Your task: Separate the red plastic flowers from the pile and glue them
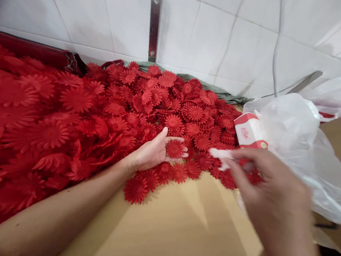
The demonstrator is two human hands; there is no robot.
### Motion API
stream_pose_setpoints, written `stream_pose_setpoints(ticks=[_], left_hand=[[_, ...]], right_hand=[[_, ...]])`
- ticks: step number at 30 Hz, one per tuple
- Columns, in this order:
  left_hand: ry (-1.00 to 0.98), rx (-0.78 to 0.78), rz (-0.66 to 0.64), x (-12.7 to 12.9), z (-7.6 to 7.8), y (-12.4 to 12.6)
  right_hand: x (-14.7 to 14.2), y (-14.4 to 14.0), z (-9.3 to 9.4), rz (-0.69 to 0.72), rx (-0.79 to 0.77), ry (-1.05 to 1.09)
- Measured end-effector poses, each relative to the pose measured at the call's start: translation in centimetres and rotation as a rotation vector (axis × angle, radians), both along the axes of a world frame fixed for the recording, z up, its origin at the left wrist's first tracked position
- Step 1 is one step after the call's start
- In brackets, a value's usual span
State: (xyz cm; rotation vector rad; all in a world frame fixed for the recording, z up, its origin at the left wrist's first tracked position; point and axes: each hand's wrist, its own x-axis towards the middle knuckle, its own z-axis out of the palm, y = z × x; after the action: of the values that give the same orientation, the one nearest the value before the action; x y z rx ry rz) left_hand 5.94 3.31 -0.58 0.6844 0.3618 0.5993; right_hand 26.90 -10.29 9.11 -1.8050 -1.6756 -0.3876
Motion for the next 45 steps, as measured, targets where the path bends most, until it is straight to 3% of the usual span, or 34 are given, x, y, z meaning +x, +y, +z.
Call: stream_pose_setpoints(ticks=[3, 5, 9, 15, 21, 25, 27, 29, 31, 34, 38, 42, 45], left_hand=[[-0.021, 0.063, -0.036, 0.0, -0.2, -0.2], [-0.031, 0.11, -0.055, 0.1, -0.3, -0.2], [-0.028, 0.126, -0.056, 0.1, -0.3, -0.2], [-0.016, 0.041, -0.017, 0.2, -0.2, -0.1], [0.0, 0.058, 0.047, 0.0, -0.4, -0.4], [0.031, 0.294, 0.061, -0.5, -0.4, -0.3], [0.047, 0.476, 0.146, -0.5, -0.4, -0.2], [0.075, 0.561, 0.271, -0.3, -0.5, -0.2], [0.091, 0.513, 0.365, -0.1, -0.6, -0.2], [0.095, 0.408, 0.42, 0.2, -0.9, -0.2], [0.095, 0.313, 0.318, 0.1, -0.7, -0.3], [0.008, 0.121, 0.171, -0.1, -0.1, -0.3], [-0.017, 0.084, 0.121, -0.3, 0.2, -0.4]], right_hand=[[-4.5, 3.7, -2.2, 0.314, -0.127, -0.012], [-6.2, 5.5, -3.9, 0.402, -0.228, -0.088], [-6.6, 6.6, -6.0, 0.408, -0.177, -0.014], [-5.7, 6.4, -6.4, 0.391, -0.13, 0.175], [-4.5, 6.9, -6.7, 0.178, 0.167, 0.536], [-4.1, 7.5, -7.6, 0.194, 0.157, 0.831], [-4.4, 7.7, -8.0, 0.292, 0.073, 0.967], [-5.1, 7.7, -8.3, 0.406, -0.053, 1.054], [-5.7, 7.5, -8.3, 0.479, -0.136, 1.086], [-6.2, 7.2, -7.9, 0.505, -0.142, 1.08], [-5.8, 7.0, -7.6, 0.482, -0.091, 1.061], [-5.1, 7.3, -7.8, 0.445, 0.009, 1.042], [-4.7, 7.6, -7.9, 0.391, 0.121, 1.009]])
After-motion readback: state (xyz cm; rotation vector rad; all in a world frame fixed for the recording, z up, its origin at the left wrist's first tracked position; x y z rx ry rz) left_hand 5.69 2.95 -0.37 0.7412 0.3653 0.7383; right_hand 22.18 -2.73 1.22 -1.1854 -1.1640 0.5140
